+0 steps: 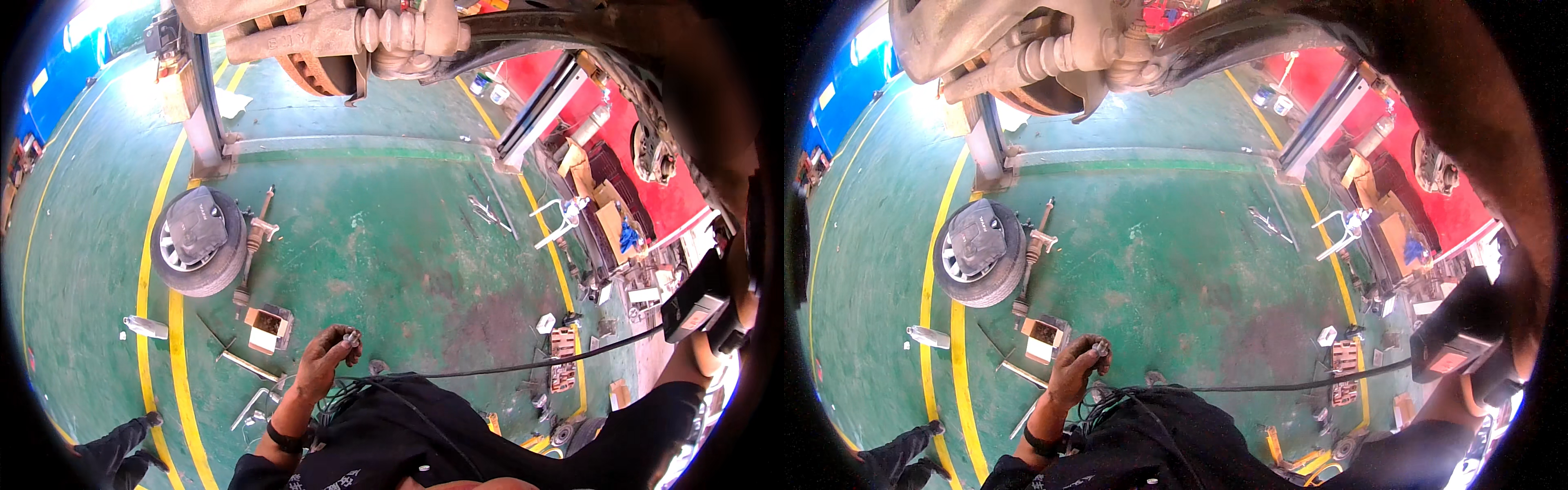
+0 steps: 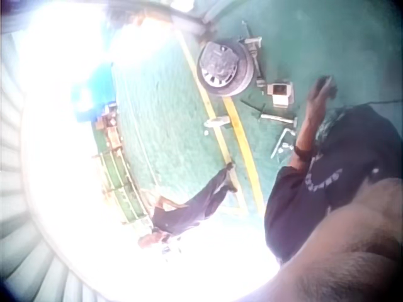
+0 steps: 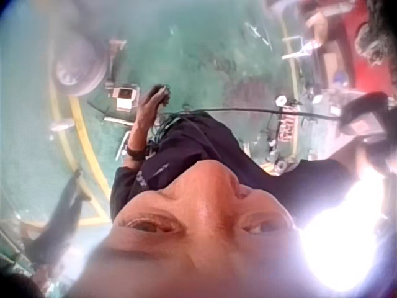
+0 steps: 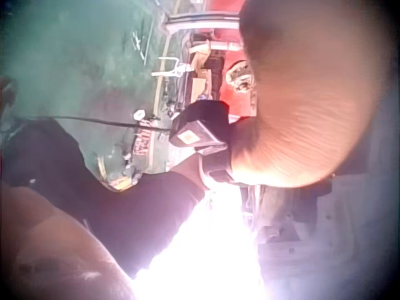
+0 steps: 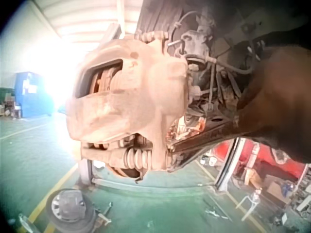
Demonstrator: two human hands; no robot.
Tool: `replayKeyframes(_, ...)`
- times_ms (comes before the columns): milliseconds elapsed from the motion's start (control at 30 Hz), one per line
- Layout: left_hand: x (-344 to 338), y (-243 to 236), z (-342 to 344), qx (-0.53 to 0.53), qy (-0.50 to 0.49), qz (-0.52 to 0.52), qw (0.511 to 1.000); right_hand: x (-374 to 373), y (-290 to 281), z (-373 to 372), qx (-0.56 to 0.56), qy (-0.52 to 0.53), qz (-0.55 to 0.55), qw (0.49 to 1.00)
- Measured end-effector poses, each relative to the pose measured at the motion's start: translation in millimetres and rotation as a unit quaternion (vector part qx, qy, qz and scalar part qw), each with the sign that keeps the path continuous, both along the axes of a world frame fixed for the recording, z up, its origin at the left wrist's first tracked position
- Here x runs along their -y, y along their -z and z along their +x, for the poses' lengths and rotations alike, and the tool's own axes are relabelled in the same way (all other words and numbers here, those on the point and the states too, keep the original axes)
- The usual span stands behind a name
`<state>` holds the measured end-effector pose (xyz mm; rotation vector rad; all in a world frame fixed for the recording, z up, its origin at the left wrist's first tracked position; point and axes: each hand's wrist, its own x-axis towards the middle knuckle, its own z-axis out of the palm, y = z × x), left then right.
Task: The person cleans a bolt with a spray and then uses an adjustable wrench to tighten the bolt on a car's lower control arm suspension component.
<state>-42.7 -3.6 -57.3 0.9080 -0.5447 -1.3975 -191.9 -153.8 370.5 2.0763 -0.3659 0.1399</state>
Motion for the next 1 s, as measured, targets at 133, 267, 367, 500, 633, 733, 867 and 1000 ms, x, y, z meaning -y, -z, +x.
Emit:
replayKeyframes(133, 12.5, -3.7, 5.3, 0.02, -0.003, -0.003, 1.0, 4.9, -2.3, 4.1, 0.003, -0.017, 0.001, 1.0)
replayKeyframes(267, 22.9, -6.5, -7.4, -0.014, 0.038, -0.015, 0.999, -6.7, -5.6, -14.7, 0.009, 0.048, -0.003, 0.999)
replayKeyframes(367, 9.3, -5.1, 16.4, 0.003, -0.036, 0.002, 0.999, 17.2, 9.0, -7.8, 0.048, -0.007, 0.019, 0.999)
replayKeyframes(500, 15.3, -10.1, 15.0, -0.008, -0.02, -0.003, 1.0, 4.1, 25.1, -20.8, 0.052, 0.026, 0.014, 0.998)
replayKeyframes(633, 26.1, -27.2, 7.6, -0.001, -0.009, -0.009, 1.0, 4.1, 42.2, -33.3, 0.079, 0.024, 0.037, 0.996)
replayKeyframes(733, 35.8, -34.3, 1.2, 0.022, 0.011, -0.039, 0.999, 9.4, 30.9, -41.2, 0.082, 0.002, 0.058, 0.995)
replayKeyframes(867, 31.3, -34.9, 5.5, 0.033, -0.005, -0.04, 0.999, 10.4, 15.3, -23.5, 0.034, -0.01, 0.041, 0.999)
replayKeyframes(1000, 31.1, -29.6, -0.7, 0.015, 0.004, -0.034, 0.999, 2.4, 1.6, -9.0, 0.004, 0.004, 0.025, 1.0)
